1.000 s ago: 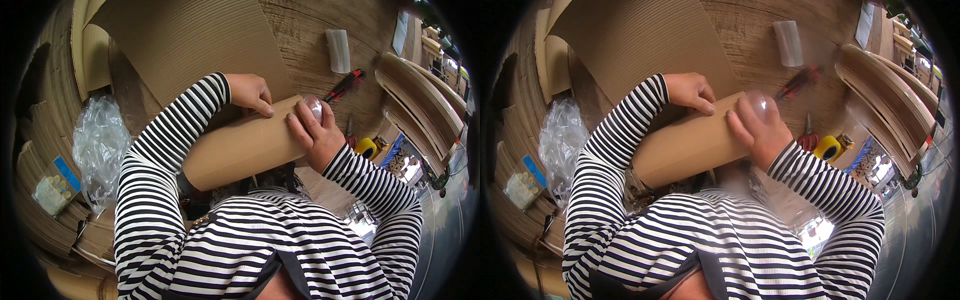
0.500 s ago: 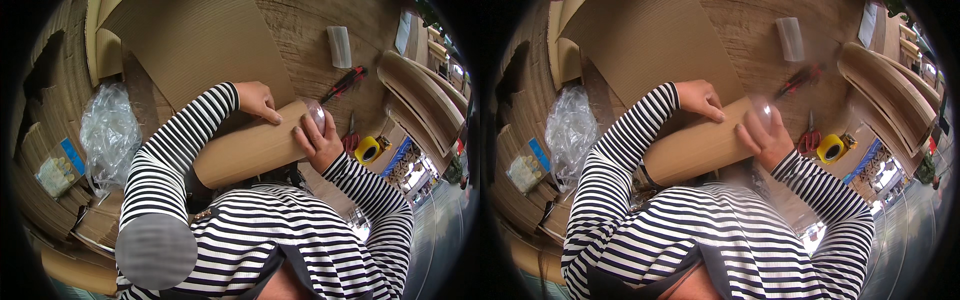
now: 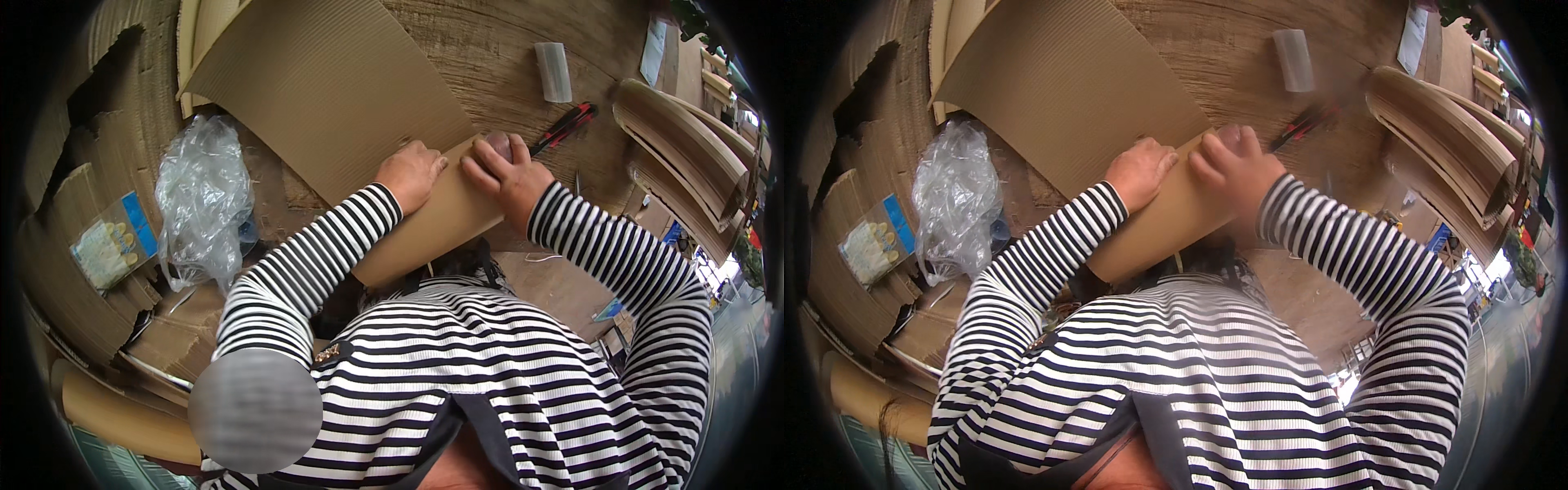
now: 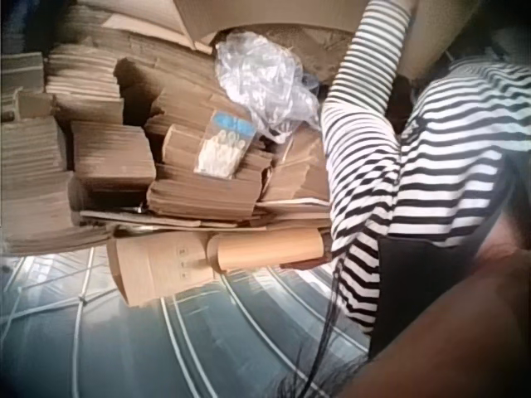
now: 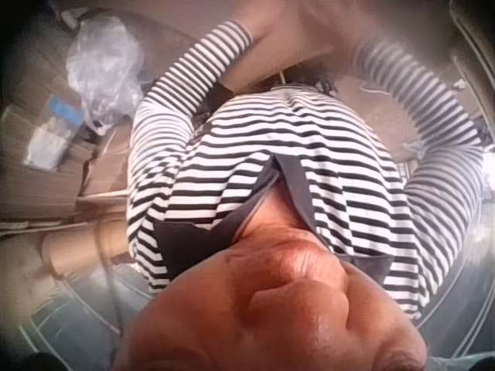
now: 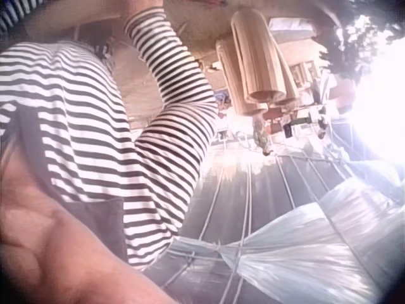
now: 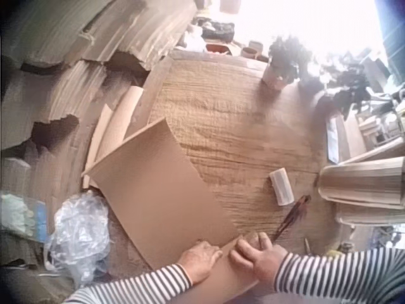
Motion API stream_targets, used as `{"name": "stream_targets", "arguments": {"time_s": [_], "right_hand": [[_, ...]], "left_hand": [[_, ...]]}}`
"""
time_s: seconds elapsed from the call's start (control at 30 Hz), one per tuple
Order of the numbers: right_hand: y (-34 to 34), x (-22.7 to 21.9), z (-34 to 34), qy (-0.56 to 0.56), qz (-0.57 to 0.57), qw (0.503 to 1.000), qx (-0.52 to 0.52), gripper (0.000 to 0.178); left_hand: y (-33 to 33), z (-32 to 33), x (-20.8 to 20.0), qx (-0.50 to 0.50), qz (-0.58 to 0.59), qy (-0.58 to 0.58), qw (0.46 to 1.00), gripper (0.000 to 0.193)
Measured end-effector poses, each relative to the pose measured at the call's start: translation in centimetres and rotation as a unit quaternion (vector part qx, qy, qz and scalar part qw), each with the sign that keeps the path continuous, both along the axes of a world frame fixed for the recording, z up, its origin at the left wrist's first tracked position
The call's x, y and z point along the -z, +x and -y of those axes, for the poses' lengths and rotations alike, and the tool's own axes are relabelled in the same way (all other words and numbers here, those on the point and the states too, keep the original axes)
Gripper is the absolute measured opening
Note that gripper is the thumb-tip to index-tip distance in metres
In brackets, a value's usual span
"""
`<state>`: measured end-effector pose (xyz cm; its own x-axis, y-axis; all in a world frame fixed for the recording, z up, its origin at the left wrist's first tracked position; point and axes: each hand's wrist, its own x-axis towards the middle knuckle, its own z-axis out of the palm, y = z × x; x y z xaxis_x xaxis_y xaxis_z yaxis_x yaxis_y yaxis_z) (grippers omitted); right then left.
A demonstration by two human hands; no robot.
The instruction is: The person assembles cylindrical cardboard planters by rolling corrugated cardboard around a plastic bottle, securing the seam with tape, and inserting a potted plant. They repeat the process for multiple units, using a tape dispenser and scissors, and place finished planters on the work surface.
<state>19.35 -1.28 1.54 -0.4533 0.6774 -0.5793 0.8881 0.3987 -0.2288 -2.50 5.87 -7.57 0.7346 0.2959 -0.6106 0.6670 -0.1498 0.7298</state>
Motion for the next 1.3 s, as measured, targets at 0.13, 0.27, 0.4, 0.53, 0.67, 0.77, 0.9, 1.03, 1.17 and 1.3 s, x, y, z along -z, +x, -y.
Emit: {"name": "stream_targets", "arguments": {"time_s": [0.13,0.27,0.4,0.53,0.67,0.77,0.9,1.03,1.17,1.3], "right_hand": [[-1.9,-1.4,-6.8,-0.140,0.056,0.982,-0.114,0.088],[-4.6,2.9,-12.1,-0.303,0.170,0.936,-0.061,0.106],[-1.2,5.2,-16.2,-0.356,-0.001,0.934,-0.041,0.109],[2.3,5.0,-14.3,-0.113,-0.139,0.945,0.272,0.109],[3.3,7.0,-4.8,-0.255,-0.436,0.681,0.530,0.080],[3.5,7.6,0.4,-0.285,-0.503,0.639,0.507,0.071],[1.8,1.7,4.5,-0.182,-0.274,0.809,0.487,0.089],[-0.8,-2.6,3.5,-0.055,-0.070,0.962,0.259,0.114],[-0.6,-2.6,2.5,-0.094,-0.043,0.960,0.259,0.123],[0.0,-3.2,1.5,-0.114,-0.043,0.961,0.247,0.117]], "left_hand": [[-0.7,2.0,-0.8,-0.158,-0.020,0.053,0.986,0.050],[1.1,2.9,-7.2,-0.087,-0.079,0.259,0.959,0.099],[2.6,-2.6,-6.6,-0.027,-0.139,0.072,0.987,0.116],[0.0,-5.7,-2.7,-0.052,-0.082,-0.015,0.995,0.117],[0.7,-5.7,-3.6,-0.046,-0.059,-0.005,0.997,0.111],[0.9,-2.7,-3.6,-0.006,-0.044,-0.013,0.999,0.105],[1.4,-0.4,-4.2,0.038,-0.060,-0.044,0.997,0.102],[1.3,0.3,-3.3,0.030,-0.033,-0.037,0.998,0.100],[1.8,3.3,-6.0,-0.006,-0.066,0.122,0.990,0.110],[1.8,10.4,-8.0,-0.015,-0.128,0.342,0.931,0.133]]}}
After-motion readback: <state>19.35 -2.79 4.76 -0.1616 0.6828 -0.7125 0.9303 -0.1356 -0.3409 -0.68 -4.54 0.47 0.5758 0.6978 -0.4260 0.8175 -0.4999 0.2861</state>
